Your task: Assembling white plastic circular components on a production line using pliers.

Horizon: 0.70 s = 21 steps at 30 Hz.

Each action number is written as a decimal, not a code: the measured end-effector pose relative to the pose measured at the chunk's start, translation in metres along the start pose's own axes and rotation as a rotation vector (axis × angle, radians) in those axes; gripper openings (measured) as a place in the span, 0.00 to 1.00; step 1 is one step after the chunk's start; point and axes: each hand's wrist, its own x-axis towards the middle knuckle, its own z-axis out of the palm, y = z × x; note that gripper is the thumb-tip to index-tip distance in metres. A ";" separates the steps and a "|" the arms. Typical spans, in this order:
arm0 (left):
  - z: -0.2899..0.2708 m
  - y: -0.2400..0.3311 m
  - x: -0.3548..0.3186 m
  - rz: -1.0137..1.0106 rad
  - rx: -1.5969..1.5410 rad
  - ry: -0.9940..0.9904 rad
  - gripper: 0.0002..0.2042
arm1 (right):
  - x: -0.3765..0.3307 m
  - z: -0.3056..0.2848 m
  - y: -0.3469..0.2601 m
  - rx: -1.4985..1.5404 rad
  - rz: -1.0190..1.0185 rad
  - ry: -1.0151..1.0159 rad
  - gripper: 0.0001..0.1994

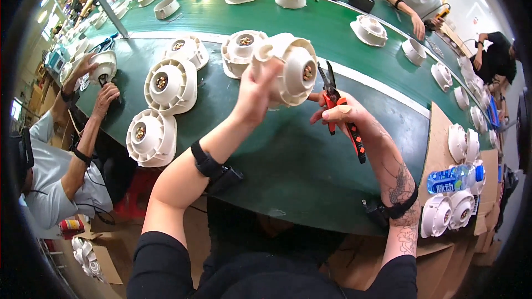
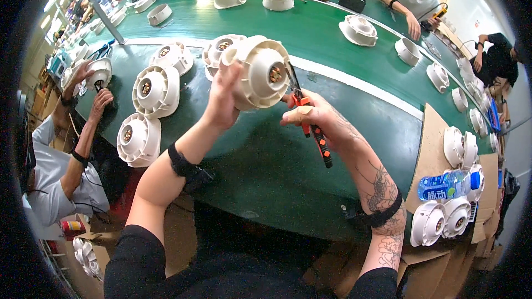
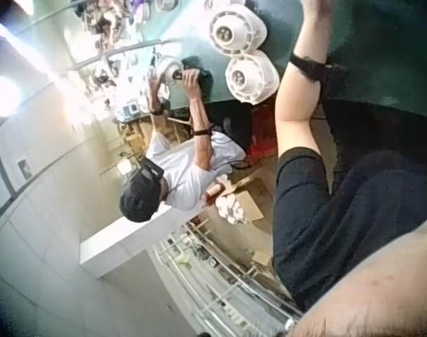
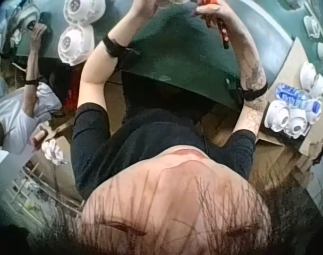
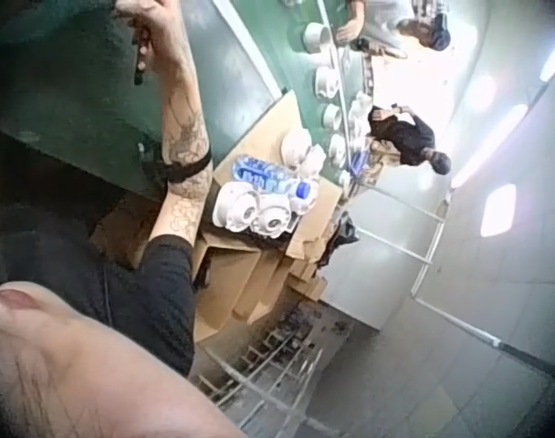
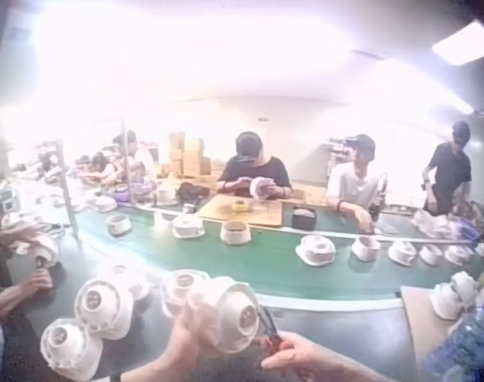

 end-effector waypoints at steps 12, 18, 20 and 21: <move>-0.001 0.004 0.006 0.200 0.324 0.156 0.26 | -0.010 0.001 -0.024 -0.692 0.040 0.088 0.33; -0.011 0.004 0.013 0.234 0.606 0.272 0.23 | -0.018 0.002 -0.030 -0.892 -0.048 0.256 0.29; -0.015 -0.003 0.014 0.274 0.651 0.280 0.24 | -0.020 0.011 -0.027 -0.953 -0.056 0.279 0.30; -0.011 -0.006 0.013 0.257 0.676 0.315 0.25 | -0.020 0.014 -0.025 -1.088 -0.122 0.317 0.29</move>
